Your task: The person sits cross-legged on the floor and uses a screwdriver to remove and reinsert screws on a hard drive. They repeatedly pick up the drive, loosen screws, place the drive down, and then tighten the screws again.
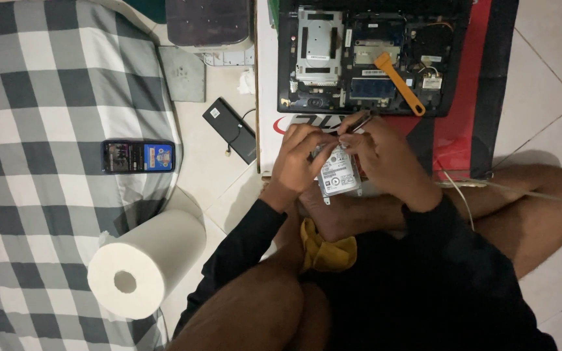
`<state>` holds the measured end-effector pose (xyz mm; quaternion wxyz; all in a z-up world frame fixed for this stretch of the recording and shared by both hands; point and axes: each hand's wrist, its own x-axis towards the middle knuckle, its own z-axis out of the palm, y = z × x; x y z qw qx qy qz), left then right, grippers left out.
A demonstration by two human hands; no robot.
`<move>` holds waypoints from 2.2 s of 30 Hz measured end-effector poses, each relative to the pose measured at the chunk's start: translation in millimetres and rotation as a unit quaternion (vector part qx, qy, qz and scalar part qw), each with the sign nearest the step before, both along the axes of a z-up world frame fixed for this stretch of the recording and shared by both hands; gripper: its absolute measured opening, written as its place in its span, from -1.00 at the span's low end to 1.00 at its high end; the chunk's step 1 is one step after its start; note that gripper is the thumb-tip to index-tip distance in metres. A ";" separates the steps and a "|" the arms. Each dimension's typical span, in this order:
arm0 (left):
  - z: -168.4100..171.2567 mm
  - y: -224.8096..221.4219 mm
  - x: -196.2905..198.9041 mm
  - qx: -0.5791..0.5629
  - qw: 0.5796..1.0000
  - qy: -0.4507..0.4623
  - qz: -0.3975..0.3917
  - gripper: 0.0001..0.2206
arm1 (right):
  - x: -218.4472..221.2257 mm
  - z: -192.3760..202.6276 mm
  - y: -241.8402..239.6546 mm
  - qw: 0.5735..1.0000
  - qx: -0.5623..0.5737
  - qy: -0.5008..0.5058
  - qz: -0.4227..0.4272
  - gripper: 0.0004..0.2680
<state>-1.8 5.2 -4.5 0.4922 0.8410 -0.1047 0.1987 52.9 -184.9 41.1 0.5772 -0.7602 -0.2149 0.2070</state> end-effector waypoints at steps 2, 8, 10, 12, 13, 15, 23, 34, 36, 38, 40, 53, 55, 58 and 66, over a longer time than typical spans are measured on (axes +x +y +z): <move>2.0 -1.0 0.5 -0.002 1.000 -0.002 0.002 -0.94 | 3.1 -0.4 -1.5 1.000 -0.007 -0.006 0.008 -0.78; 6.6 -2.1 1.4 0.006 1.000 -0.009 0.016 -0.93 | 6.9 -2.0 -4.0 0.999 0.037 0.011 0.031 -0.83; 9.3 -1.7 2.6 0.001 1.000 -0.009 0.010 -0.94 | 9.3 4.0 -3.0 0.999 0.020 -0.007 0.030 -0.85; 6.1 -2.2 1.4 0.001 1.000 -0.007 0.010 -0.94 | 12.6 3.5 -2.4 0.999 0.010 -0.014 0.039 -0.85; 4.6 -2.4 0.8 0.000 1.000 -0.006 0.009 -0.93 | 14.4 3.2 -2.0 0.999 0.001 -0.022 0.048 -0.85; 6.9 -2.0 1.5 0.005 1.000 0.000 0.010 -0.93 | 16.3 1.3 -1.9 0.999 0.005 -0.015 0.046 -0.85; 8.2 -3.2 3.5 0.019 1.000 0.012 0.015 -0.95 | 22.2 -4.8 -2.9 0.999 0.003 0.001 0.048 -0.86; 21.4 -5.4 6.6 0.028 0.999 0.030 0.022 -0.94 | 27.7 -10.8 -4.5 0.996 -0.006 -0.039 0.078 -0.82; 21.7 -4.4 5.9 0.033 0.999 0.028 0.019 -0.93 | 32.4 -14.6 -4.4 0.995 -0.003 -0.033 0.093 -0.82; 21.2 -3.9 6.7 0.036 0.999 0.025 0.015 -0.92 | 34.7 -16.7 -4.3 0.994 0.000 -0.028 0.108 -0.81; 19.9 -3.6 7.5 0.044 0.999 0.019 0.012 -0.94 | 33.4 -17.1 -3.7 0.994 0.010 -0.044 0.103 -0.82; 8.2 -5.0 6.8 0.054 0.998 0.030 0.027 -0.95 | 49.1 -16.8 -13.0 0.981 0.005 -0.064 0.184 -0.84; 7.0 -3.9 8.1 0.067 0.997 0.018 0.015 -0.95 | 50.2 -16.1 -15.1 0.981 0.029 -0.051 0.187 -0.86; 12.2 -6.8 9.2 0.059 0.998 0.023 0.019 -0.95 | 49.2 -38.7 -17.7 0.979 -0.020 -0.103 0.175 -0.88; 12.5 -8.3 9.6 0.064 0.997 0.041 0.017 -0.96 | 41.6 -40.1 -19.6 0.982 -0.008 -0.105 0.157 -0.92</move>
